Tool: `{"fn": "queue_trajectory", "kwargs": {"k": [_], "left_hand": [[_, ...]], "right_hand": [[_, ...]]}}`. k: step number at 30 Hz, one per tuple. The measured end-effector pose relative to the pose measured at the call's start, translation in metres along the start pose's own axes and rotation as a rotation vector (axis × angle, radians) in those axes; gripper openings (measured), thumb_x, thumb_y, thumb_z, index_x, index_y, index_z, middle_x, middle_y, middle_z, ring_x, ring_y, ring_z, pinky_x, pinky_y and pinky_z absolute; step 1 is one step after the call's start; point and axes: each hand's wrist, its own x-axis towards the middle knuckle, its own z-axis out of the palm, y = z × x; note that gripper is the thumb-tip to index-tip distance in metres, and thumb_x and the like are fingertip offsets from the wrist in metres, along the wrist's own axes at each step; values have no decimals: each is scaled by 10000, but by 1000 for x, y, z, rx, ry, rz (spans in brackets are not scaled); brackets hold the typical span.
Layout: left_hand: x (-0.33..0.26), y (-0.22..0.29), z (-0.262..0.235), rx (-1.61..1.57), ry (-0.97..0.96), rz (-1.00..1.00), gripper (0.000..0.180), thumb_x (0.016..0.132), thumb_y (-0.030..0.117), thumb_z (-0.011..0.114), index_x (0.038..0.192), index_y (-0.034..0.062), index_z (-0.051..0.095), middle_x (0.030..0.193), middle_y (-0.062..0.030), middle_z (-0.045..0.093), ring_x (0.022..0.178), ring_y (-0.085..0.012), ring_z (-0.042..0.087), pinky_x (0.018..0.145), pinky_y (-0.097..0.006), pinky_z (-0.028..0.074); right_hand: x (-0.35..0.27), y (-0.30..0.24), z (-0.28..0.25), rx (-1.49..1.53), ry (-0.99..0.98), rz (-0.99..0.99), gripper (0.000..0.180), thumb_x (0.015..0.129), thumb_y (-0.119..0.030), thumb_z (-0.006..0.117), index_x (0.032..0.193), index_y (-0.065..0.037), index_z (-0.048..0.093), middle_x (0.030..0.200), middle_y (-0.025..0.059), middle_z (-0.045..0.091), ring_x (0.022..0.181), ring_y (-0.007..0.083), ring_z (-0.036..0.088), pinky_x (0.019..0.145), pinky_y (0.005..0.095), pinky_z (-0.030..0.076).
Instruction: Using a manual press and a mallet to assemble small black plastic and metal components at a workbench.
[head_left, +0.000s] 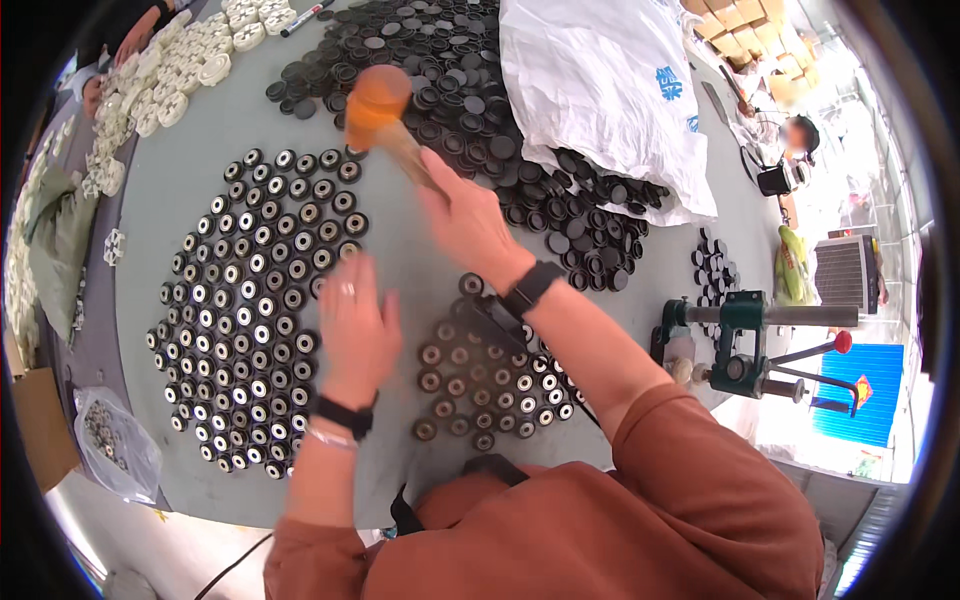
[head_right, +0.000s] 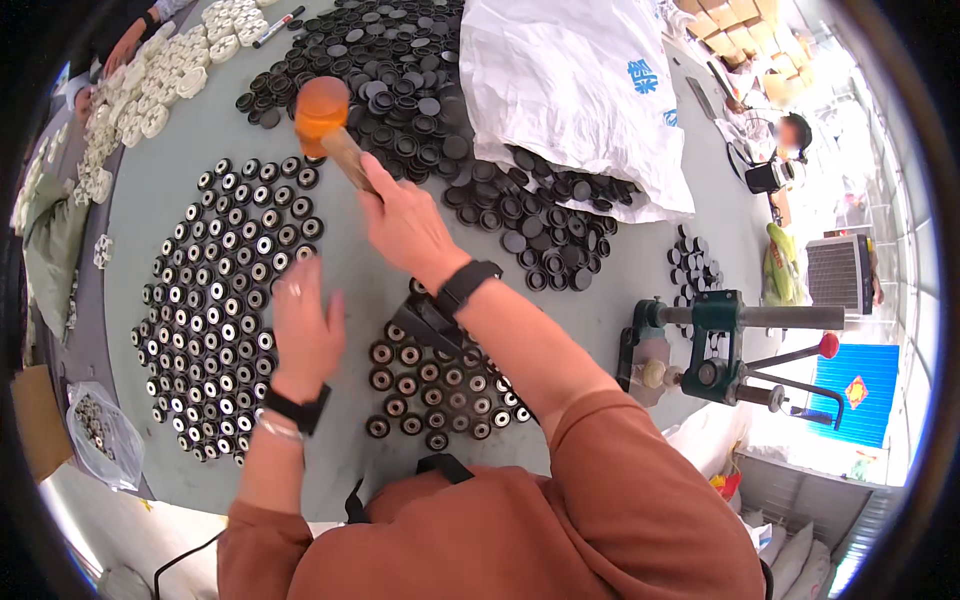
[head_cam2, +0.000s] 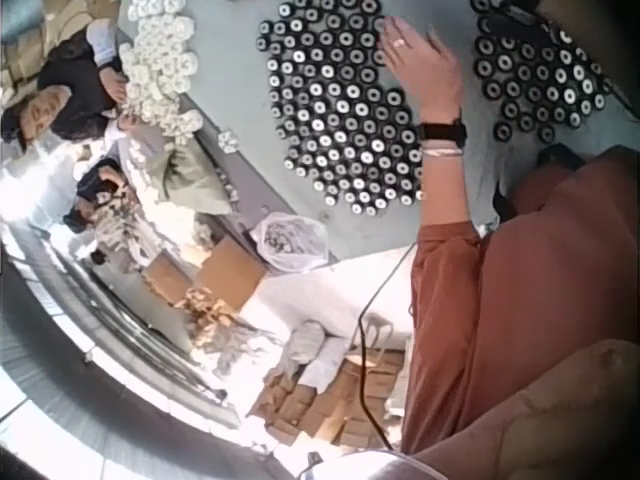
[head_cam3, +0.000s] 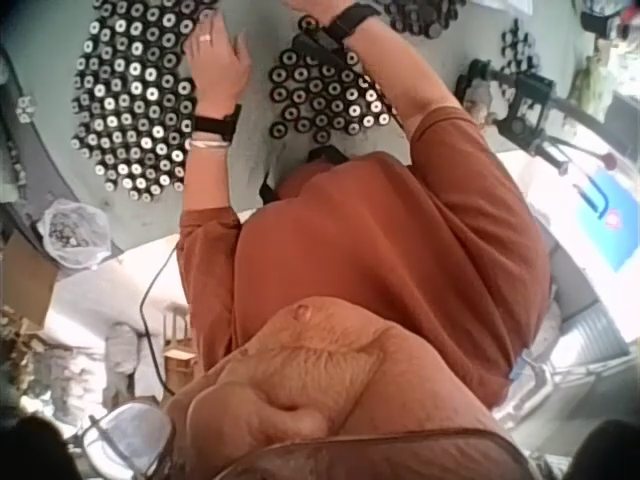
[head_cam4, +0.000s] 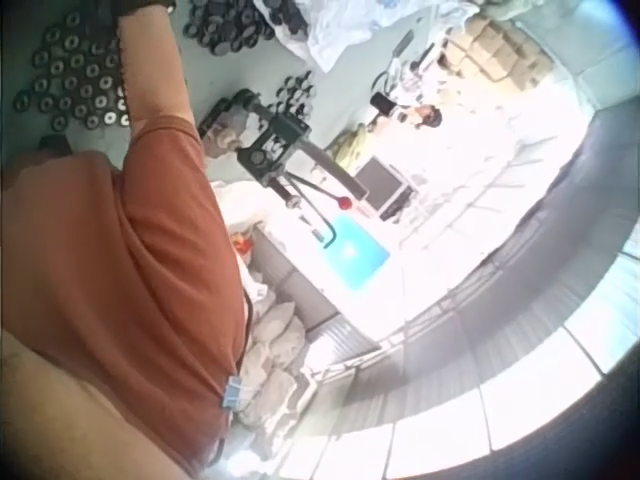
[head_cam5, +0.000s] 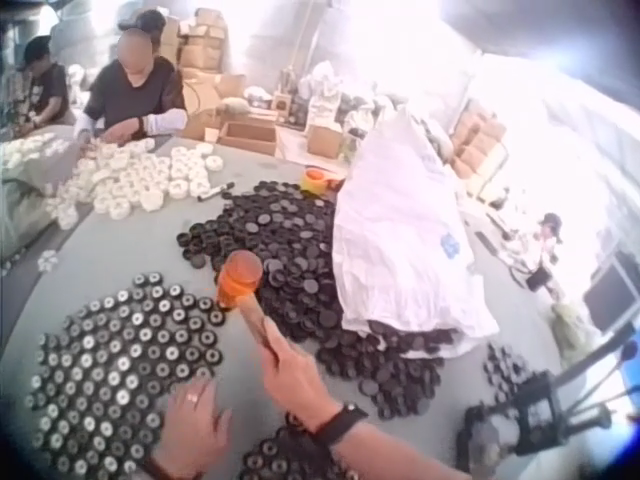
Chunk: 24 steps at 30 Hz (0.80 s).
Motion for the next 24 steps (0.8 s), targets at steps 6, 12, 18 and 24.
{"fn": "queue_trajectory", "kwargs": {"k": [6,12,18,24], "left_hand": [[113,-43,18,490,-26,55,695,895,395,542,1400,-24,314,1459,-185,334,1385,-314,262,1079,-628,148],[134,-43,32,558,-239,29,739,922,471,462,1441,-10,250,1521,-167,233,1426,-270,184,1119,-583,86],[81,-22,28,447,-302,127,767,900,449,520,1447,-8,236,1518,-169,231,1428,-283,169,1126,-568,78],[30,10,-11,300,-104,-67,700,897,318,565,1432,-10,256,1492,-183,279,1411,-331,203,1118,-569,103]], "right_hand": [[-45,-23,-36,102,5,200,473,883,-117,585,1342,-95,471,887,236,629,772,397,609,688,406,486],[-72,-21,-66,78,50,184,488,884,-98,601,1353,-87,470,913,209,641,762,319,634,699,355,494],[-85,-17,-75,74,65,215,486,885,-89,598,1354,-100,471,906,221,639,761,337,630,700,357,496],[-82,-27,-69,86,-61,216,490,885,-104,587,1357,-114,457,844,216,624,721,367,602,664,400,479]]}}
